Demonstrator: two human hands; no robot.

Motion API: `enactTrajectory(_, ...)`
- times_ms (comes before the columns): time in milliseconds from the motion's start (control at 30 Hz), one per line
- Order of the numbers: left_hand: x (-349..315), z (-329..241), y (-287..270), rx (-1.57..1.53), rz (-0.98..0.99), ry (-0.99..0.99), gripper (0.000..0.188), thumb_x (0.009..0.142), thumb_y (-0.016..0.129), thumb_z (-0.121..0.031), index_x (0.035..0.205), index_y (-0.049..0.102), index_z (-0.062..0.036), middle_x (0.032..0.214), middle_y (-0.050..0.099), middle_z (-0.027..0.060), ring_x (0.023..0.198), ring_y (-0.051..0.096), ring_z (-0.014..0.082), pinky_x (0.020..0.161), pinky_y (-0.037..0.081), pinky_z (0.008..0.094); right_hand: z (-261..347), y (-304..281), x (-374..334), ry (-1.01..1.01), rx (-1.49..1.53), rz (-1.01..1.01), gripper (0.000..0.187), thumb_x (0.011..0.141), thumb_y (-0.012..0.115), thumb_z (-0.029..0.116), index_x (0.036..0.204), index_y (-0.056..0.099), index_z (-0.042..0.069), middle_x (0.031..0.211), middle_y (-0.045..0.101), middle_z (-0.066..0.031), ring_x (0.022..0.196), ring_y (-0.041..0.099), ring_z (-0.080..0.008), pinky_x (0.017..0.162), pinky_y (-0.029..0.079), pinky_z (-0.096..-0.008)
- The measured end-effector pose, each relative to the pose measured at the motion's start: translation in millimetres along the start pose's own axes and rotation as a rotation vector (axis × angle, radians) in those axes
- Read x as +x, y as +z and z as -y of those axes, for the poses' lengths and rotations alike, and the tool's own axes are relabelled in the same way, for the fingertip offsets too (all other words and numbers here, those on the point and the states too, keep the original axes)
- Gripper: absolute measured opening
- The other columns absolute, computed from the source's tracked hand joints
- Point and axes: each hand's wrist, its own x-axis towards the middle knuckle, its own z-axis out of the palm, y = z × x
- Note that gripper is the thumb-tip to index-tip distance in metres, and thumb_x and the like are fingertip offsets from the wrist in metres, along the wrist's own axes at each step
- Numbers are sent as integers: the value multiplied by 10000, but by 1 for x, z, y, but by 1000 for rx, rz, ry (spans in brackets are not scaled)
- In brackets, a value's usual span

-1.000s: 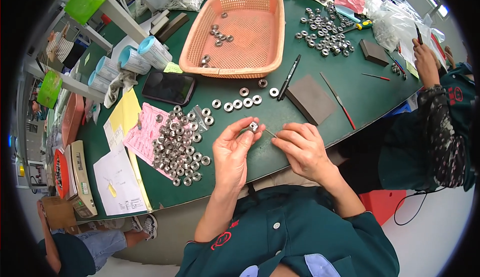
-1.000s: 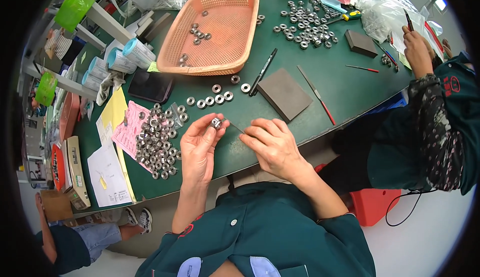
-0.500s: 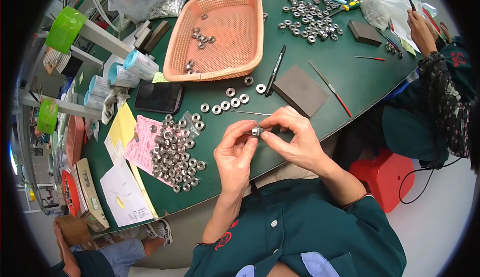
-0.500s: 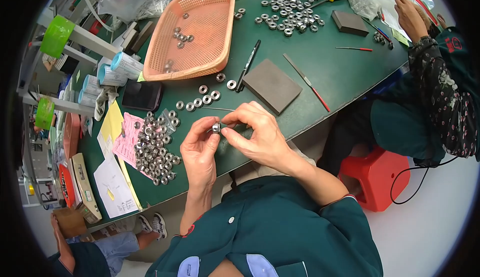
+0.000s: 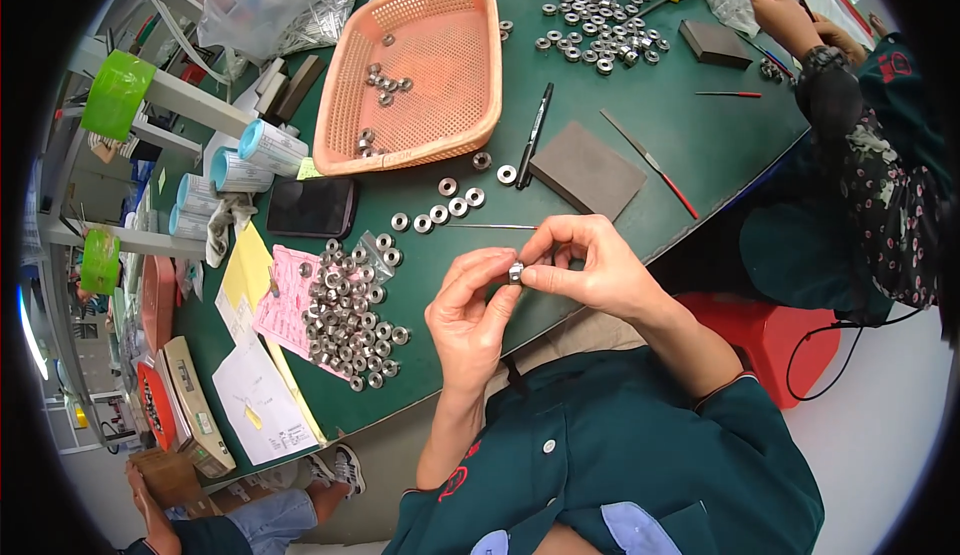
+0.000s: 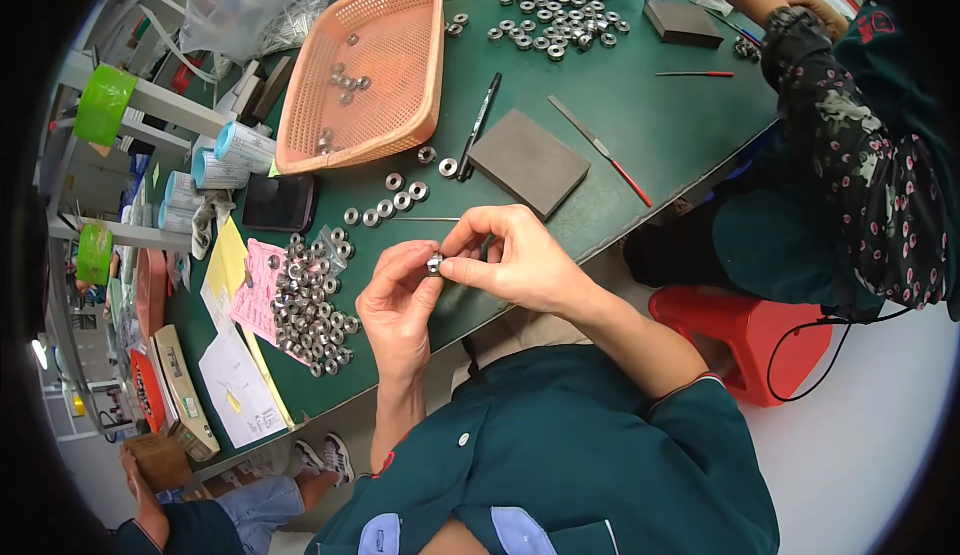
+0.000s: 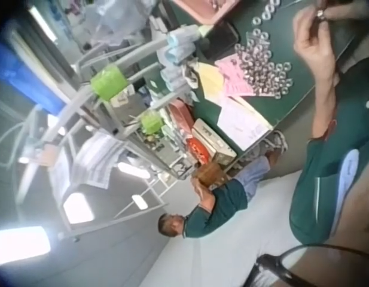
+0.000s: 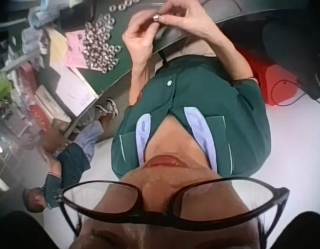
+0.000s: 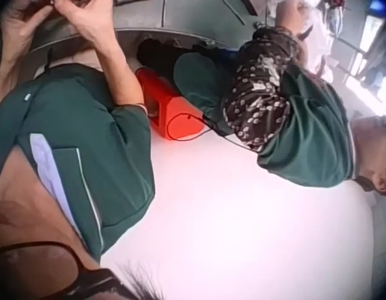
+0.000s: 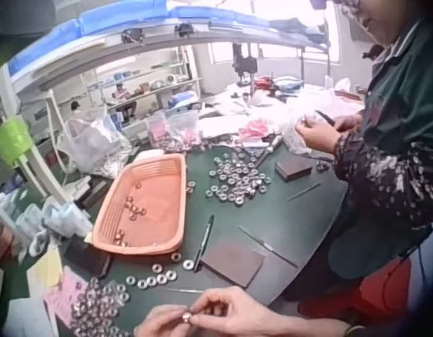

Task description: Inspecting and deburring small metal rings or bearings using a scribe tool and an abrasive block.

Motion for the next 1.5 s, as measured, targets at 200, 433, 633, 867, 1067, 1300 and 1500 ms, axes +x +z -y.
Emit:
enactTrajectory(200,-1,-2,2,63,13,-2,301,707,592,150,983,618,34,1027,570,126,972,551,203,850,443,287,6,-1,-2,46,8,-7,107,720,648,66,791,635,-13,721,600,-7,614,482,-33,554,376,-181)
enactTrajectory(433,-1,-2,1,27,-1,-72,301,714,591,148,994,614,40,1031,564,120,964,549,177,833,450,265,-3,-1,0,61,-16,-41,94,735,614,62,774,634,-21,697,606,-11,590,471,-27,526,371,-178)
enactTrajectory(633,0,3,-1,-61,-6,-102,284,751,597,121,1024,601,44,1053,561,120,944,558,164,834,450,255,2,1,-2,28,-73,-66,97,755,606,74,773,636,-16,685,607,1,567,460,-21,521,372,-173)
enactTrajectory(867,-2,5,-3,-445,-77,-357,254,826,583,16,1077,572,50,985,605,116,924,577,155,823,462,261,-3,7,-5,-205,-339,-221,85,733,620,91,752,637,10,649,600,-44,600,522,-125,518,400,-259)
enactTrajectory(1067,-5,10,-6,-391,-56,-340,290,850,574,-50,1129,549,28,1014,602,96,882,563,145,839,450,271,1,12,-2,-428,-395,-277,38,711,637,47,733,629,17,674,605,-42,657,537,-181,577,422,-296)
enactTrajectory(1300,-3,0,-7,-87,-3,-206,258,848,543,24,1104,573,35,971,581,80,899,541,113,784,449,231,-2,8,4,-507,-490,-182,71,697,663,62,715,617,11,672,603,-71,656,540,-219,584,439,-333)
enactTrajectory(1500,-1,-12,-14,-26,8,-264,225,811,578,64,1035,566,48,941,582,66,828,550,92,739,447,195,8,2,8,-749,-722,-21,86,676,658,59,738,609,26,658,563,-63,653,530,-240,573,441,-350)
